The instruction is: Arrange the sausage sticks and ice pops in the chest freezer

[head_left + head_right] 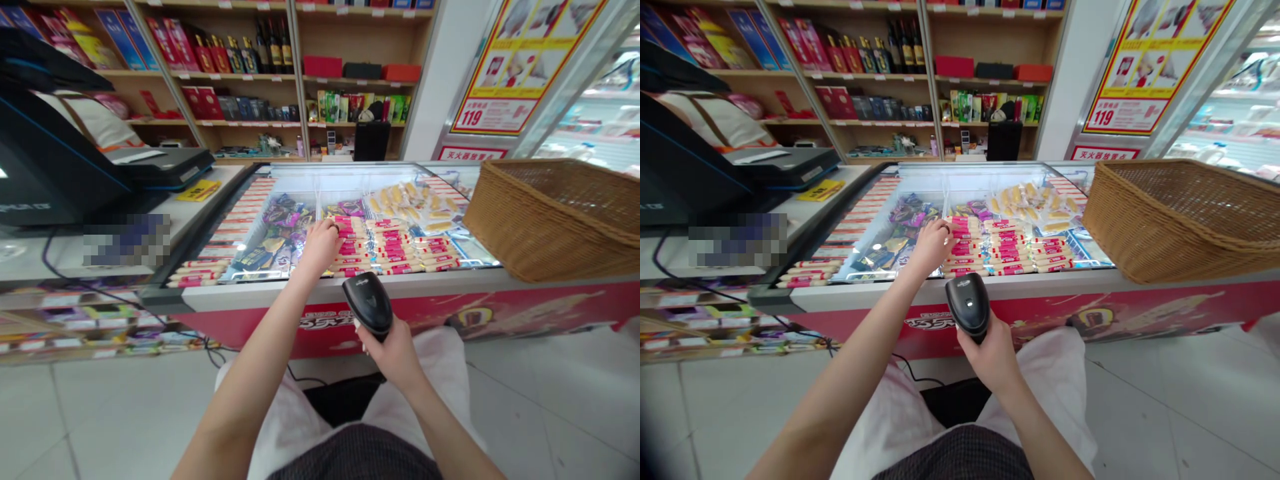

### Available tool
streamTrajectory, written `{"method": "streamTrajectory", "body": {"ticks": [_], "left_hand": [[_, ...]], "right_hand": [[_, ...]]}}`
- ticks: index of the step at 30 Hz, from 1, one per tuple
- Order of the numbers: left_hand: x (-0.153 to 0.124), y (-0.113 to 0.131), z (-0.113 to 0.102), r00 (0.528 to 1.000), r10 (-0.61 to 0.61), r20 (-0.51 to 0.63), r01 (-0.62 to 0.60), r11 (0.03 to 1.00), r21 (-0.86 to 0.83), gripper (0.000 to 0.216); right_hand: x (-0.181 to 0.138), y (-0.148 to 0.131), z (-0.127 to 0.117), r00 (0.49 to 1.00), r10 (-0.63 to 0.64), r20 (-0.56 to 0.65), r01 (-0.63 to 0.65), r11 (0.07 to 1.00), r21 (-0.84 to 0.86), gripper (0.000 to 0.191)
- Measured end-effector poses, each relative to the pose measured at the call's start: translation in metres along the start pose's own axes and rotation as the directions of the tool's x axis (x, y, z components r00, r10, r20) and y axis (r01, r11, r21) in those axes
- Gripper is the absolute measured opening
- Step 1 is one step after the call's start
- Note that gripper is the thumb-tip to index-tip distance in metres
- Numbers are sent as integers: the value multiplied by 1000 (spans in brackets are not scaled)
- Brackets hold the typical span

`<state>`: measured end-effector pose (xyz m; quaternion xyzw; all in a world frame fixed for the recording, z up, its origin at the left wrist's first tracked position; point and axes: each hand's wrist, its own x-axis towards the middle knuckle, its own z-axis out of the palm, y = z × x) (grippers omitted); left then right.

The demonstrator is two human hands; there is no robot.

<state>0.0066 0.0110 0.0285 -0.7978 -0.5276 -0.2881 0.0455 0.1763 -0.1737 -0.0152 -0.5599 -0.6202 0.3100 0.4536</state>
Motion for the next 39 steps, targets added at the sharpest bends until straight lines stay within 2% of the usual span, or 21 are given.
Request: {"method": "streamTrajectory", "body": {"ticks": [4, 8, 13, 17, 20, 27, 39], "left_hand": [[11, 0, 6, 999, 6, 37, -6, 1000, 3, 13], [6, 0, 4, 1000, -3, 22, 3, 1000, -26, 12], [-31, -1, -12, 997, -42, -69, 33, 992, -118, 17], [-64, -8, -21, 995, -70, -78, 51, 973, -227, 17], [-75, -13, -20, 991, -99, -91, 72, 962, -262, 18], [-75, -10, -15, 991, -109, -81, 81, 953, -293, 20], [-77, -13, -16, 987, -128, -94, 89, 938, -334, 19]], "right_hand": [[0, 1, -1, 1000, -4, -7, 4, 1000, 12, 23], [1, 1, -1, 1000, 3, 2, -3, 1000, 24, 23], [4, 2, -1, 1000, 3, -2, -2, 1000, 16, 24], [9, 2, 1, 1000, -2, 15, 2, 1000, -3, 23], [13, -2, 5, 999, -3, 35, 4, 1000, -24, 23], [19, -9, 10, 998, -6, 58, 11, 997, -72, 22], [15, -7, 9, 999, -14, 39, 15, 999, -44, 24]]}}
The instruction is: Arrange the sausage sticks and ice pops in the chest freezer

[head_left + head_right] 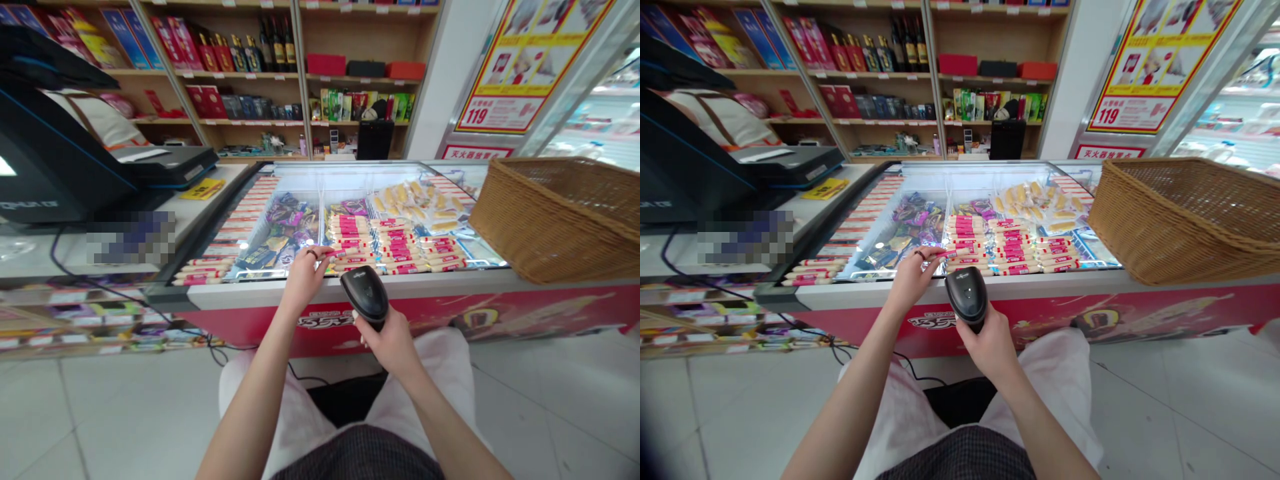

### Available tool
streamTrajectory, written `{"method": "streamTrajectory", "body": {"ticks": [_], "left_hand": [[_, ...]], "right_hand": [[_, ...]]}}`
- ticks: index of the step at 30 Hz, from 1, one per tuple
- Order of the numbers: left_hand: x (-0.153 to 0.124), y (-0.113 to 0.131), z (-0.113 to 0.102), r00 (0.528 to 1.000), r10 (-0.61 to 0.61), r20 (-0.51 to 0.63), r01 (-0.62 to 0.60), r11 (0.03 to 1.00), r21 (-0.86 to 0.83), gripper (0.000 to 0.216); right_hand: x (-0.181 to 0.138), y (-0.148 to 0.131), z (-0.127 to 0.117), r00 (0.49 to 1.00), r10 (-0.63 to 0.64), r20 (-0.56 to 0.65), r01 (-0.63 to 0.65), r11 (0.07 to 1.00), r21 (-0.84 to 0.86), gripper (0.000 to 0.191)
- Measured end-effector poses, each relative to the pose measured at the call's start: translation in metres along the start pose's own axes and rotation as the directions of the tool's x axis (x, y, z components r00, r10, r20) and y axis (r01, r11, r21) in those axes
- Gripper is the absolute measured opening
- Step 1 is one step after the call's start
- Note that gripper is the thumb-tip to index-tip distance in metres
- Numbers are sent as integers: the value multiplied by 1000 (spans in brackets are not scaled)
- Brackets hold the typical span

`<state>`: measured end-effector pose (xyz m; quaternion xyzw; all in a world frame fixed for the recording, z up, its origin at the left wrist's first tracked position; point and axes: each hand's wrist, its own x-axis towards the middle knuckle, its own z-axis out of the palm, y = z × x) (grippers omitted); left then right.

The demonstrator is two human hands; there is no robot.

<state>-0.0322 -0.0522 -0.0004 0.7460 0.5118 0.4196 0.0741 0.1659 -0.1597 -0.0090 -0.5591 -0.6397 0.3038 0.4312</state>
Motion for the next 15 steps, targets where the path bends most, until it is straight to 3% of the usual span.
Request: {"method": "streamTrajectory", "body": {"ticks": [12, 15], "left_hand": [[-1, 1, 1, 999, 23, -36, -23, 1000, 3, 18], [-1, -1, -11, 998, 24, -60, -22, 999, 33, 19]], "right_hand": [[-5, 1, 0, 1000, 16, -13, -15, 999, 31, 25], [-8, 3, 0, 1000, 22, -12, -21, 999, 43, 27]]}}
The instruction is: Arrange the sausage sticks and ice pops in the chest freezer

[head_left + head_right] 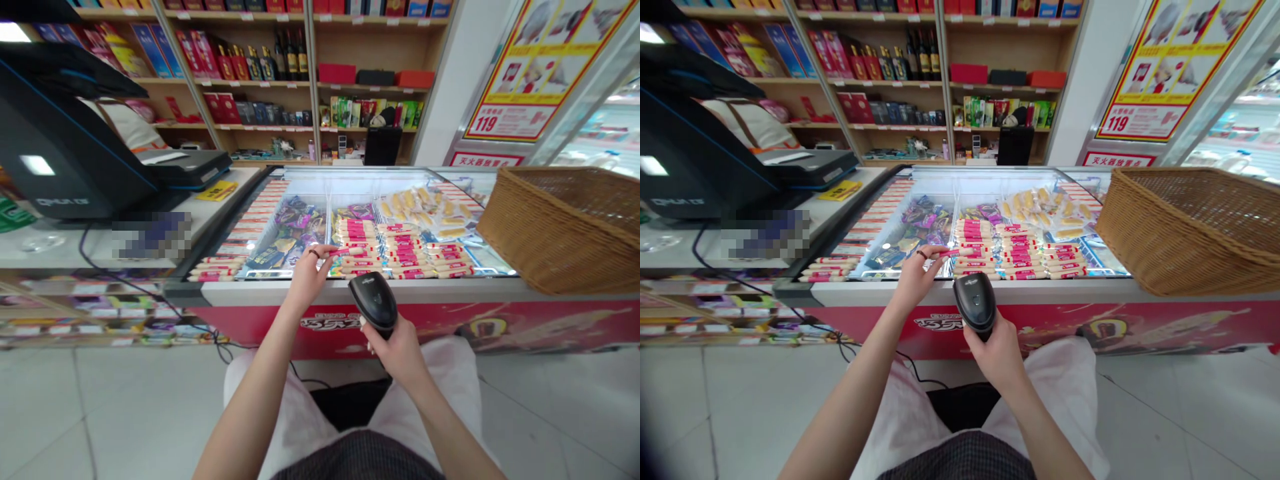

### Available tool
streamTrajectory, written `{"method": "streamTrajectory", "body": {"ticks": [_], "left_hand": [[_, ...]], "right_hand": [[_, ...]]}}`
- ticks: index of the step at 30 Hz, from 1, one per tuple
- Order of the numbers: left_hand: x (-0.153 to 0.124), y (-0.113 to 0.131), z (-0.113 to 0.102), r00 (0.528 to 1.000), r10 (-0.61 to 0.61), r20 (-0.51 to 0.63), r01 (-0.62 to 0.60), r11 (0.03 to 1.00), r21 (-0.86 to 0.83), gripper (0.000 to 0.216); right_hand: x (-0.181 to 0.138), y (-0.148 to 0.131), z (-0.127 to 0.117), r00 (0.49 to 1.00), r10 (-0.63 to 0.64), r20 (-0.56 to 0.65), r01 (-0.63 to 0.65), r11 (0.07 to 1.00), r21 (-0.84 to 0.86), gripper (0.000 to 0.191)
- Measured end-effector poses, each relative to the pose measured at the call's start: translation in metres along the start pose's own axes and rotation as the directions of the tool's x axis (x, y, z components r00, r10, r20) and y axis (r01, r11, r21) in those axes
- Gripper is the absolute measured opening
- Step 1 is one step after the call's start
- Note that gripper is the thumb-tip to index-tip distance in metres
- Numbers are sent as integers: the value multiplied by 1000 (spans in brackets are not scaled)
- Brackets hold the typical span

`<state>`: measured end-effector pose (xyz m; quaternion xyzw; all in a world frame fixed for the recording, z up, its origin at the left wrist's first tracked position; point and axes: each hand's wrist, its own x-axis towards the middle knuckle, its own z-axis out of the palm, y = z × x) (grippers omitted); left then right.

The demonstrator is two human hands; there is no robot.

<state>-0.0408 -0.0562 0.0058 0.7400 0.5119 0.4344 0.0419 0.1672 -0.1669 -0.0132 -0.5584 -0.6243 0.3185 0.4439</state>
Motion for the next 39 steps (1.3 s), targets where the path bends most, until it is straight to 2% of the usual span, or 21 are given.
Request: {"method": "streamTrajectory", "body": {"ticks": [3, 9, 11, 14, 16, 19, 23, 28, 31, 33, 36, 39], "left_hand": [[1, -20, -32, 999, -26, -29, 29, 996, 89, 23], [-7, -103, -131, 975, -199, -97, 221, 903, 369, 24], [-10, -123, -159, 964, -256, -75, 262, 857, 444, 21], [-10, -139, -183, 953, -302, -14, 265, 812, 520, 23], [-10, -143, -187, 952, -307, 9, 253, 801, 543, 26], [-10, -142, -176, 958, -287, 13, 236, 812, 534, 30], [-11, -121, -141, 978, -209, -23, 196, 866, 459, 32], [-4, -62, -78, 997, -72, -12, 72, 958, 278, 33], [5, -25, -36, 997, 31, 75, -43, 985, 167, 27], [13, -9, -12, 990, 79, 115, -92, 988, 120, 25], [33, -1, 15, 990, 84, 116, -97, 989, 112, 29], [56, -2, 32, 993, 48, 111, -65, 986, 152, 30]], "right_hand": [[-3, 3, 0, 1000, 1, -7, -1, 1000, -10, 30], [-8, 10, 8, 999, 39, -2, -39, 999, 7, 34], [-9, 11, 11, 999, 35, 9, -36, 999, 9, 33], [-9, 10, 12, 999, 18, 27, -18, 1000, 1, 33], [-8, 9, 12, 999, 15, 38, -15, 1000, -6, 33], [-8, 9, 12, 999, 17, 42, -17, 1000, -7, 32], [-9, 8, 11, 998, 16, 54, -17, 1000, 14, 33], [-9, 7, 10, 999, 15, 46, -16, 1000, 9, 33], [-10, 7, 8, 999, 5, 46, -5, 1000, 0, 33], [-10, 8, 5, 999, -1, 48, 1, 1000, -3, 31], [-11, 10, -1, 999, -1, 41, 1, 1000, -2, 27], [-11, 12, -5, 1000, -1, 16, 1, 1000, 3, 26]]}}
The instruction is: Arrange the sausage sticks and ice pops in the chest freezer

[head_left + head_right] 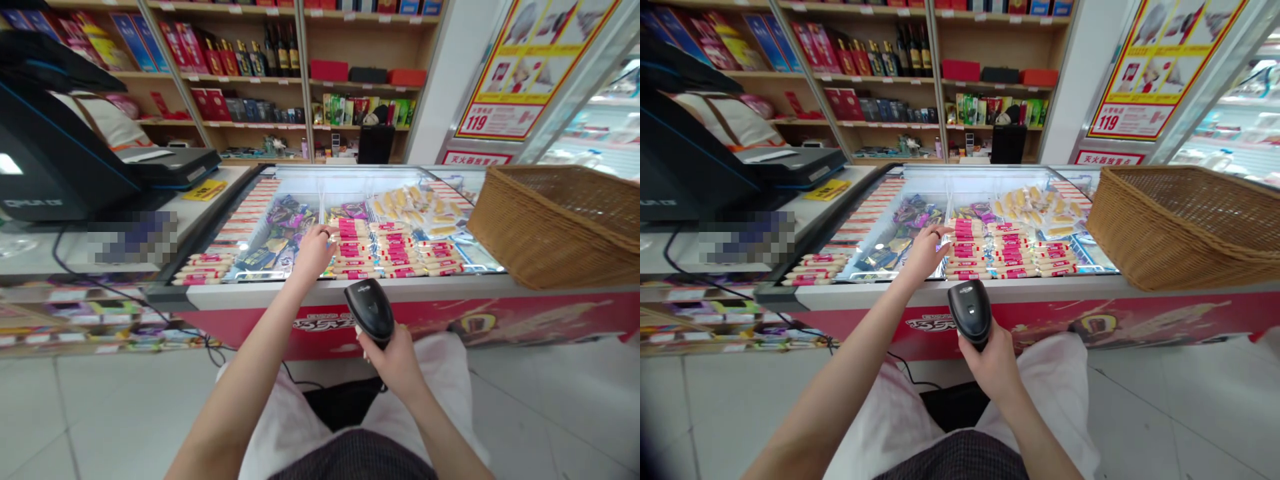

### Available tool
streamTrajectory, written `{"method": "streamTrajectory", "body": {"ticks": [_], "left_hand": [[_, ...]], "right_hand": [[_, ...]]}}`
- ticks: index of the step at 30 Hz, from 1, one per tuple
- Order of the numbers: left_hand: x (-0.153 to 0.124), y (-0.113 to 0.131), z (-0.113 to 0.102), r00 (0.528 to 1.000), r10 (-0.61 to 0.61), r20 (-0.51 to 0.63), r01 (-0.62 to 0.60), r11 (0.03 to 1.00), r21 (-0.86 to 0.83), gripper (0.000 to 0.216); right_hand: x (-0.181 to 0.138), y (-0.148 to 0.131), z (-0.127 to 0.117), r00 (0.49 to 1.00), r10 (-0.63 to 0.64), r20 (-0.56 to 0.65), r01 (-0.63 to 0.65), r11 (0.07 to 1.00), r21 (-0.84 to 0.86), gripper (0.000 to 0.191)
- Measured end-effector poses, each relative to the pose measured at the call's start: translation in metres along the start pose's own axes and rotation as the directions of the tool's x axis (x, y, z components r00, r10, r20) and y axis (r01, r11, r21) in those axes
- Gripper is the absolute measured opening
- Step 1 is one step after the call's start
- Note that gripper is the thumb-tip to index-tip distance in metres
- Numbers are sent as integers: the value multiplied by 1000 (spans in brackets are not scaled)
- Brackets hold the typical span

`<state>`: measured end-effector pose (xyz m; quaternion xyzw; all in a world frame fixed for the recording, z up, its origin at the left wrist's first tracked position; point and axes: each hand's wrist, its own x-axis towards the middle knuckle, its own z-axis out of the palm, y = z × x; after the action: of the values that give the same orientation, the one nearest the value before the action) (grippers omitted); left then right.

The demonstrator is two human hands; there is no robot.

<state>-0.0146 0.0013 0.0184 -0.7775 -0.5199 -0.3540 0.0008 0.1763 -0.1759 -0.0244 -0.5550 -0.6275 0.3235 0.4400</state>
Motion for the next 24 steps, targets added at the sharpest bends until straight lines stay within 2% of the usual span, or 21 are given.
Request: {"method": "streamTrajectory", "body": {"ticks": [5, 9, 14, 19, 24], "left_hand": [[27, -2, 10, 999, -35, 35, 34, 999, 28, 12], [28, 0, 8, 998, -27, 52, 28, 999, -26, 8], [4, 5, -2, 1000, -21, 13, 23, 987, -160, 13], [-31, 3, -15, 996, -56, 65, 73, 954, -292, 23], [-40, -1, -19, 990, -113, 89, 139, 919, -369, 33]], "right_hand": [[-2, 1, -1, 1000, 4, -10, -3, 1000, 18, 25], [-3, 1, -1, 1000, 5, -24, -4, 1000, 22, 25], [2, 0, -3, 999, 0, -45, 0, 1000, 9, 25], [10, 0, -6, 998, 13, -62, -13, 1000, -3, 26], [19, -5, 1, 999, -3, -45, 3, 1000, -2, 25]]}}
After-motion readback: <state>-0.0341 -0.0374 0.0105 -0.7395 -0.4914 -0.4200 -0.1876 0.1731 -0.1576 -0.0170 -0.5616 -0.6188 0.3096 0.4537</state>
